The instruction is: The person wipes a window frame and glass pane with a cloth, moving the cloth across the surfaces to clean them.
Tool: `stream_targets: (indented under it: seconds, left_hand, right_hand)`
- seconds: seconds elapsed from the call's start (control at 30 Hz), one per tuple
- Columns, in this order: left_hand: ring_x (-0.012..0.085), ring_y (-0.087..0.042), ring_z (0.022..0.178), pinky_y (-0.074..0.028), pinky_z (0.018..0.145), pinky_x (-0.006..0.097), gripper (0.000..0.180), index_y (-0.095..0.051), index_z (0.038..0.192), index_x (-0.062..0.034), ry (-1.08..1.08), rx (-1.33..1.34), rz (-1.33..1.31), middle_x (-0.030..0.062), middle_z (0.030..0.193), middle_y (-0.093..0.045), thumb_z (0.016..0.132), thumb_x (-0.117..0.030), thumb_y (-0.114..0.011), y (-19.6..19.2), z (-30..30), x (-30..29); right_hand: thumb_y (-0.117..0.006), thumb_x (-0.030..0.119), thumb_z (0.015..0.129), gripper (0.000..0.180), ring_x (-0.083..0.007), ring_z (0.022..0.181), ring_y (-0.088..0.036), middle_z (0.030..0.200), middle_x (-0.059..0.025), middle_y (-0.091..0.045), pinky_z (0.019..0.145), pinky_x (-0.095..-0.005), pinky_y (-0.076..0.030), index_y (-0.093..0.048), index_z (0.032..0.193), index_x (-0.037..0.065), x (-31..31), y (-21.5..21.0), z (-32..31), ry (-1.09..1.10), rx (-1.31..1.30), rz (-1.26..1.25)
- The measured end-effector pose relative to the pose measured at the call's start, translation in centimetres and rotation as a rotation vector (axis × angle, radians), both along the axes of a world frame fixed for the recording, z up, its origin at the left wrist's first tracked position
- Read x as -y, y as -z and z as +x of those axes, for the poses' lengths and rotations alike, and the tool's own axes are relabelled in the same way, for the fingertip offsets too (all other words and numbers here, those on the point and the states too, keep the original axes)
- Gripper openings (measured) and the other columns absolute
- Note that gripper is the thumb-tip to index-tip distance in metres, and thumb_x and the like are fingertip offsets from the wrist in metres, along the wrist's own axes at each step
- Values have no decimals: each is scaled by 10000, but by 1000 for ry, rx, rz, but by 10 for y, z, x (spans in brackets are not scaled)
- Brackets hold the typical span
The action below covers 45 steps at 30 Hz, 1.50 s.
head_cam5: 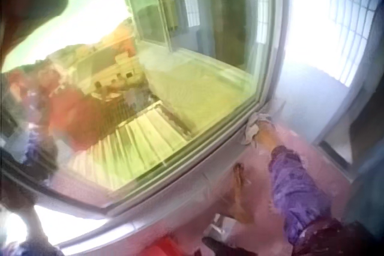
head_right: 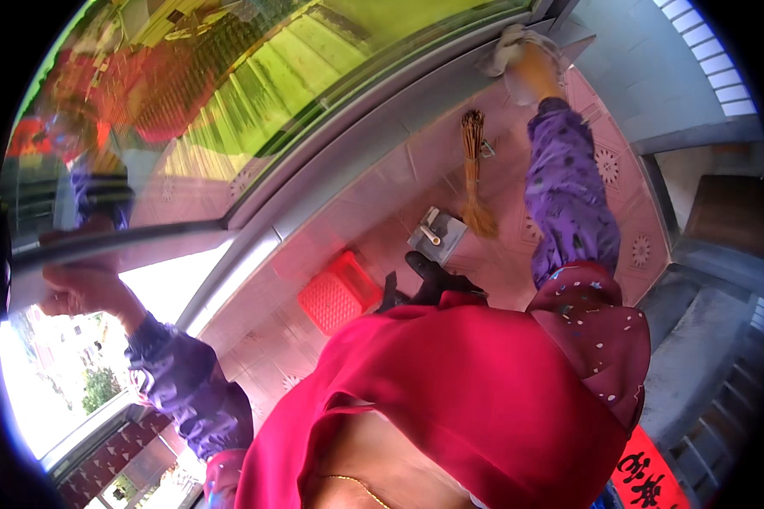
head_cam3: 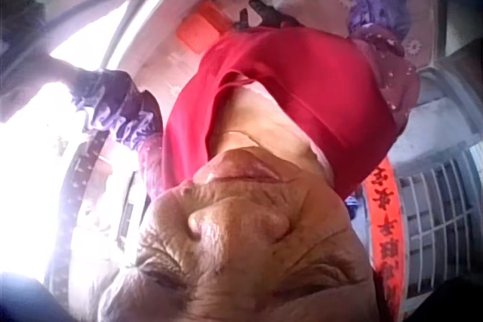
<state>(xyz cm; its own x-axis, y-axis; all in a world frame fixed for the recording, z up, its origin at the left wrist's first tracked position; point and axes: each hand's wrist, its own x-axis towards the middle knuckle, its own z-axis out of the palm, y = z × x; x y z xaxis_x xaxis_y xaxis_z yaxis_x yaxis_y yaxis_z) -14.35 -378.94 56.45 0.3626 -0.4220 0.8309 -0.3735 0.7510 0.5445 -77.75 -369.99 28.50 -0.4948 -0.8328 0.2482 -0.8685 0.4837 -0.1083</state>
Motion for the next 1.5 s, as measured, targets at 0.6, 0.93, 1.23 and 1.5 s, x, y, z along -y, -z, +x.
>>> stream_targets:
  seconds: [0.6, 0.93, 1.23, 1.5]
  left_hand:
    - [272, -472, 1062, -396, 915, 439, 747, -329, 1328, 13, 99, 359, 334, 216, 1167, -444, 858, -496, -609, 70, 45, -57]
    - [142, -575, 996, -487, 768, 293, 420, -490, 1265, -102, 528, -928, 872, 53, 1190, -569, 948, -376, -511, 251, 112, -180]
    - [311, -423, 1097, -373, 957, 401, 561, -363, 1270, 43, -547, -153, 628, 213, 1218, -334, 842, -170, -655, 244, 112, -188]
    - [458, -255, 1284, -242, 1041, 545, 876, -309, 1402, -107, -341, 329, 704, 273, 1416, -213, 686, -285, -779, 260, 60, -152]
  right_hand:
    - [-594, 148, 720, 244, -359, 956, -515, 1007, -174, -600, 800, -470, -407, -642, 938, 50, -38, -39, 472, -935, -10, 41]
    - [-619, 249, 816, 294, -378, 891, -602, 937, -216, -629, 789, -395, -480, -622, 954, -10, -5, -108, 591, -1382, 837, 129]
    - [-665, 221, 673, 470, -395, 988, -515, 1024, -250, -539, 842, -494, -433, -543, 1065, -8, 18, -69, 593, -1456, 27, -18]
    - [-644, 312, 743, 490, -361, 933, -547, 1010, -241, -563, 807, -403, -454, -519, 1056, -45, 56, -122, 601, -1705, 113, 456]
